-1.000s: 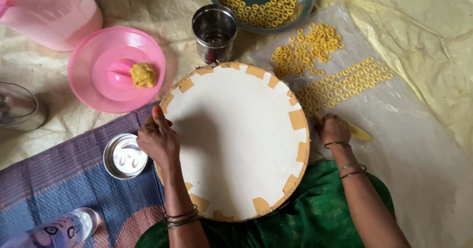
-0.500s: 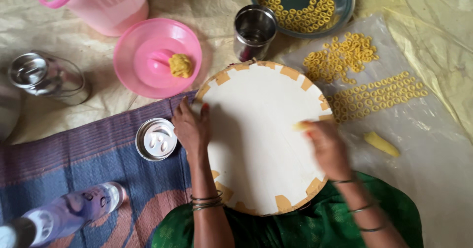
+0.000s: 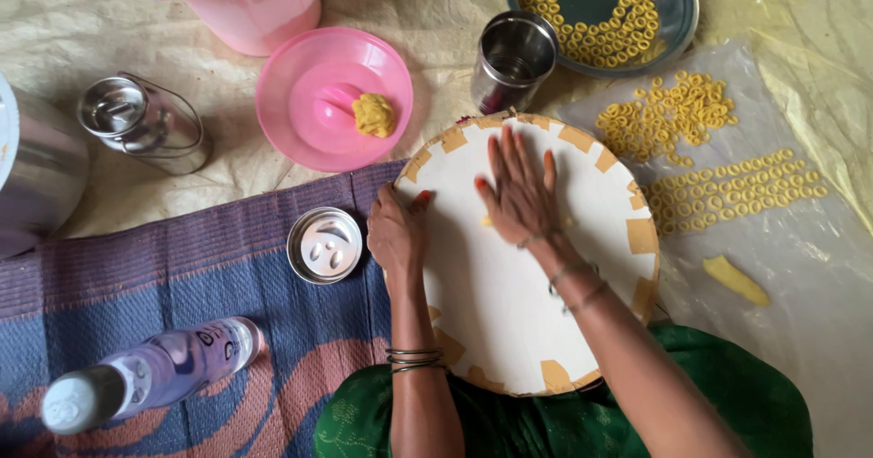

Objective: The person rolls a small piece of yellow dough into a thin rope on a white circular board using their hands. They then use a metal cup to press and shape the dough before continuing to roll it into a long, thin strand.

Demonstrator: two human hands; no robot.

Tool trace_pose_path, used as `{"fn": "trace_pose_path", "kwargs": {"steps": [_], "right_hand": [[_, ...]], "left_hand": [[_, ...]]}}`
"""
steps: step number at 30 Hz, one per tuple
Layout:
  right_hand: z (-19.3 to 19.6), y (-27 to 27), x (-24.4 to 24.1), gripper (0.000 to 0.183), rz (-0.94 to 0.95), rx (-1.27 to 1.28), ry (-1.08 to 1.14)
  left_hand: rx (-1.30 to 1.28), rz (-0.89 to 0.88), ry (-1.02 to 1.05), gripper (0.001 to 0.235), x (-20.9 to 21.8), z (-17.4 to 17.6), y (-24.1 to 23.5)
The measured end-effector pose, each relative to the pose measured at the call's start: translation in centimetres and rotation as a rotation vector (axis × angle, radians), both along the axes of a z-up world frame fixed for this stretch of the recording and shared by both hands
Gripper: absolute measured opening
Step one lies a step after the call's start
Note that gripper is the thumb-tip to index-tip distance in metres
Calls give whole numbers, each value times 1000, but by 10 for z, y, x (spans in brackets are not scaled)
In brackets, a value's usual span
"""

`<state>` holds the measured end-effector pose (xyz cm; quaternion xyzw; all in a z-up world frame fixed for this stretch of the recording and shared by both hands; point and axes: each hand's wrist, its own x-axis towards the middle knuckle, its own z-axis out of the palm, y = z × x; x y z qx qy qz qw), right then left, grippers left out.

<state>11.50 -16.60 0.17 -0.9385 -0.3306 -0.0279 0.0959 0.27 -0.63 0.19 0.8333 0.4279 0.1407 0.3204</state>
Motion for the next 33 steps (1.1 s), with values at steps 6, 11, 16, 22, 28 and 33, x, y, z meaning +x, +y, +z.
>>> {"fn": "trace_pose_path", "kwargs": {"steps": [6,11,16,22,28,33], "right_hand": [[7,-4,-24,68,79,-52,5],[9,-51,-114,69,172,-96,79],[4,-72,-151,71,189,-34,22],[1,3,-61,70,124,-42,43],[7,55,-7,67,116,-16,27],[4,0,-65,65,276,-76,111]], "left_hand": [[-45,8,35,58,2,1,0],[-67,8,39,57,3,4,-1],[-52,13,29,58,1,2,-2],[-36,12,22,53,2,1,-2],[-51,30,17,52,7,2,0],[-57,34,35,48,6,3,-1]]}}
